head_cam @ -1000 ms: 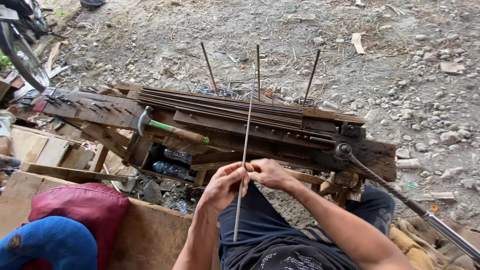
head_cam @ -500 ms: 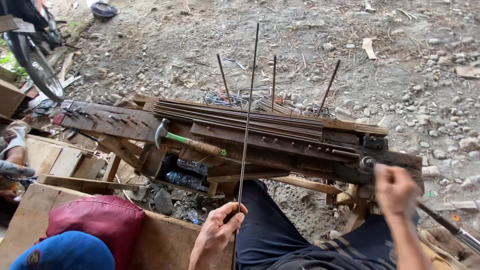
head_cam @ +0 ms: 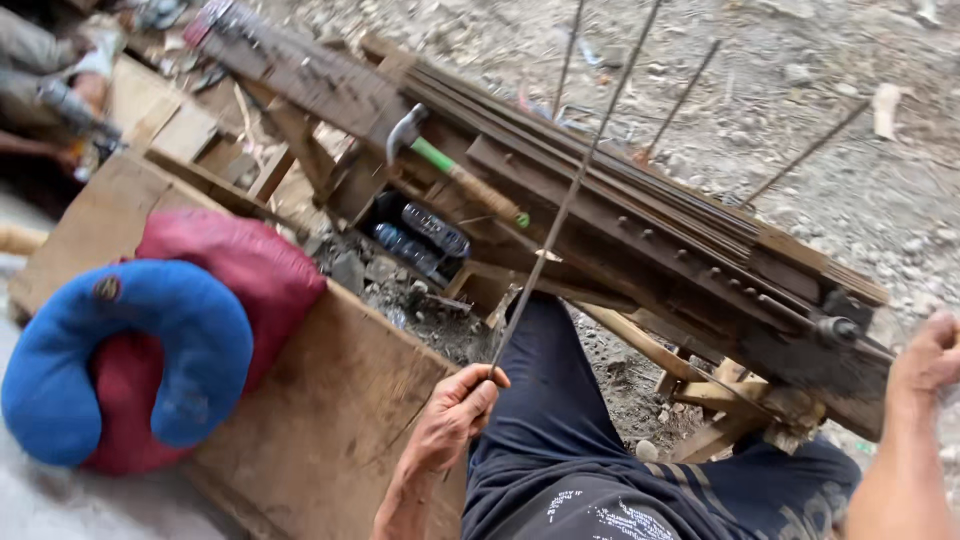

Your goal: The person uses a hammer to straighten a metal rod, then places it into a manual bending jig. They operate a lever to bend the rod into a U-shape, remove the finished piece, and repeat the process with another rod.

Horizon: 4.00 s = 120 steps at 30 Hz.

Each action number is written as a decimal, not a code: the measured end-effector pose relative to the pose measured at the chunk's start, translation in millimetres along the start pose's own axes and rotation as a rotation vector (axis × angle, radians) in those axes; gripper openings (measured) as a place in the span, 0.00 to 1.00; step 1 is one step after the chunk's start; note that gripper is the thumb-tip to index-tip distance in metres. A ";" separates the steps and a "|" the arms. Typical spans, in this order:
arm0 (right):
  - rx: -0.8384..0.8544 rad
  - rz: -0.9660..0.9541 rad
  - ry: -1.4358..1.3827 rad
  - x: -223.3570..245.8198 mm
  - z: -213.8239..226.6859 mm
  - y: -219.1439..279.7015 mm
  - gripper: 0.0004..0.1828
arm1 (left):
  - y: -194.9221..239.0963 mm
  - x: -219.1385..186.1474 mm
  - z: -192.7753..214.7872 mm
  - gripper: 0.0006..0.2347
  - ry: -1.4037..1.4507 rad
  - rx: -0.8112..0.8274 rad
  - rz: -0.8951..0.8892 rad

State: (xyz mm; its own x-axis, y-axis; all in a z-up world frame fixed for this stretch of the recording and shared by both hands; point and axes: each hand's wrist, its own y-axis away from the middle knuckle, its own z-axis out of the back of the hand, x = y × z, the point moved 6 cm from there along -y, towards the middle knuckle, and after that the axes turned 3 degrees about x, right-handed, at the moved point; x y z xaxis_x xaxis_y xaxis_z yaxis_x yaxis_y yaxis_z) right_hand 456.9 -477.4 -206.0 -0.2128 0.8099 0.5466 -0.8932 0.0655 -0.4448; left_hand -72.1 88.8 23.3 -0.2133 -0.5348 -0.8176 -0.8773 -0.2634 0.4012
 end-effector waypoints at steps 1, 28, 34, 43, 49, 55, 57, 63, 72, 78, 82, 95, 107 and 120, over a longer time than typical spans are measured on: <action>-0.060 0.123 -0.113 54.6 1.7 -3.5 0.24 | 7.5 2.7 8.2 0.04 0.044 -0.040 -0.017; 1.327 0.075 -0.140 579.3 8.2 148.2 0.14 | 12.7 2.3 31.1 0.09 0.084 -0.132 -0.004; 1.017 -0.458 -0.361 351.9 150.5 210.1 0.22 | -44.0 10.6 -50.4 0.10 -0.209 0.165 0.151; 0.256 -0.882 -0.475 227.1 277.2 298.2 0.08 | -119.1 110.4 -186.0 0.09 -0.291 0.594 0.359; 0.174 -0.915 -0.610 228.3 270.1 279.3 0.19 | -152.1 152.9 -216.5 0.10 -0.433 0.634 0.434; 0.375 -0.864 -0.458 222.1 250.0 245.6 0.20 | -173.0 178.9 -205.1 0.10 -0.564 0.593 0.386; 0.455 -0.858 -0.375 214.7 244.7 240.2 0.22 | -172.1 166.6 -209.4 0.10 -0.598 0.591 0.347; 0.011 -0.381 -0.652 258.0 278.6 207.8 0.21 | -162.8 140.6 -212.4 0.12 -1.438 0.485 0.048; 0.524 -0.705 -0.195 214.5 239.9 227.0 0.27 | -153.1 135.2 -215.9 0.15 -1.473 0.539 -0.078; 0.006 -0.386 -0.507 240.6 262.9 222.0 0.20 | -133.3 125.0 -181.4 0.13 -1.008 0.601 0.253; 0.254 -0.513 -0.139 221.6 245.1 227.1 0.21 | -125.0 132.7 -173.6 0.13 -0.687 0.569 0.434; -0.136 -0.215 -0.648 257.9 311.8 199.3 0.19 | -174.6 184.2 -210.2 0.11 -0.604 0.584 0.389; 0.126 -0.596 -0.338 243.8 259.7 227.7 0.20 | -154.7 175.8 -197.3 0.10 -0.450 0.605 0.539; 0.203 -0.685 -0.359 210.7 234.3 253.3 0.25 | -135.3 183.6 -153.8 0.09 -0.298 0.554 0.671</action>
State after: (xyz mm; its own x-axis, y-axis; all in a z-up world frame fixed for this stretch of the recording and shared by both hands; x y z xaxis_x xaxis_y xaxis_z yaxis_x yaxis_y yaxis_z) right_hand 93.0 -426.8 -37.2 0.3259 0.3882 0.8620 -0.9187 0.3451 0.1919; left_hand 73.6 -97.2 -117.6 -0.7865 -0.1871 -0.5886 -0.5939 0.4906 0.6377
